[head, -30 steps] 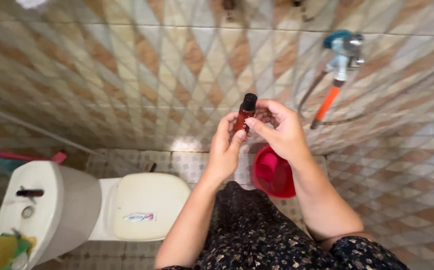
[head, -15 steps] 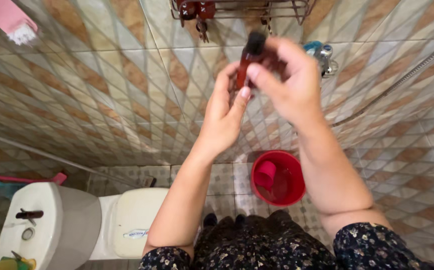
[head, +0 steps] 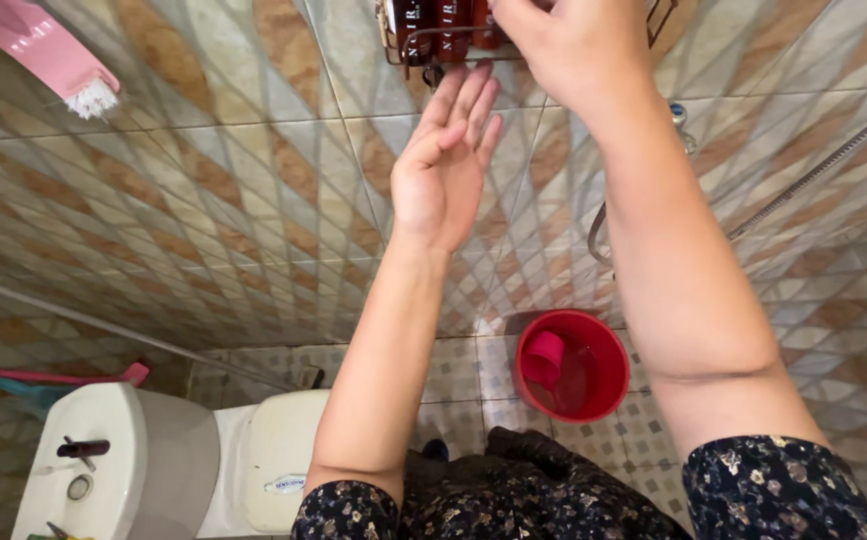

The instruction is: The person repeatedly picks up various bathroom items from the toilet tank lid and places them onto a wall-mounted wire rack. Items handled include toothbrushes, small bottles, a toothpaste tube, a plastic container, a packet, and scissors. The person moves each item individually from the toilet to the rack.

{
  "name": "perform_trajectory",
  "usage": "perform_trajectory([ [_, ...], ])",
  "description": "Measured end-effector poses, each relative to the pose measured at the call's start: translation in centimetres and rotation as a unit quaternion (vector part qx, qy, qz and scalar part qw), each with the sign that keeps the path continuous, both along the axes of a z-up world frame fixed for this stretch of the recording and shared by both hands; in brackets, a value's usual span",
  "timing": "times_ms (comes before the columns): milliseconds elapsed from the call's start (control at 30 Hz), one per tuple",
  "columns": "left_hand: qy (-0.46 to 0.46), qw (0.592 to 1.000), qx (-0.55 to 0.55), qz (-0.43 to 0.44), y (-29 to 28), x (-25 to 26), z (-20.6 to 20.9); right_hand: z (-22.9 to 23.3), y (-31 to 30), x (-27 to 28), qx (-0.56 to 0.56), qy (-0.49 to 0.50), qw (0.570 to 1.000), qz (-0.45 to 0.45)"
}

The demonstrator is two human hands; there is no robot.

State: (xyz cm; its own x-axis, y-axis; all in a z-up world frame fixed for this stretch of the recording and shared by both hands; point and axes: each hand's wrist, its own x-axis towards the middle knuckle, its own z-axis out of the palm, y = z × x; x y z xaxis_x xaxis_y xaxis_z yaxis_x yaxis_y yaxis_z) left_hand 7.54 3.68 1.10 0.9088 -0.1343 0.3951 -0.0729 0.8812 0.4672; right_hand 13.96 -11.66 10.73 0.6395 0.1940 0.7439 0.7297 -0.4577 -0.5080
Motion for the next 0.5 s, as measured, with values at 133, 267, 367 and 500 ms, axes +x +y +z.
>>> perform_trajectory([
  [133,-0.001,0.999,-0.043,-0.030,-0.07,0.14,0.29,0.26,0.16,-0.29,-0.017,0.033,0.999,-0.003],
  [267,0.001,0.997,-0.059,-0.048,-0.33,-0.16,0.70,0.80,0.36,-0.46,-0.053,0.053,0.996,-0.057],
  [367,0.002,0.996,-0.066,-0.055,-0.54,-0.37,0.97,0.88,0.42,-0.32,-0.049,0.039,0.997,-0.048],
  [500,0.005,0.996,-0.072,-0.059,-0.63,-0.55,1.06,0.43,0.32,-0.25,-0.055,0.018,0.997,-0.047],
])
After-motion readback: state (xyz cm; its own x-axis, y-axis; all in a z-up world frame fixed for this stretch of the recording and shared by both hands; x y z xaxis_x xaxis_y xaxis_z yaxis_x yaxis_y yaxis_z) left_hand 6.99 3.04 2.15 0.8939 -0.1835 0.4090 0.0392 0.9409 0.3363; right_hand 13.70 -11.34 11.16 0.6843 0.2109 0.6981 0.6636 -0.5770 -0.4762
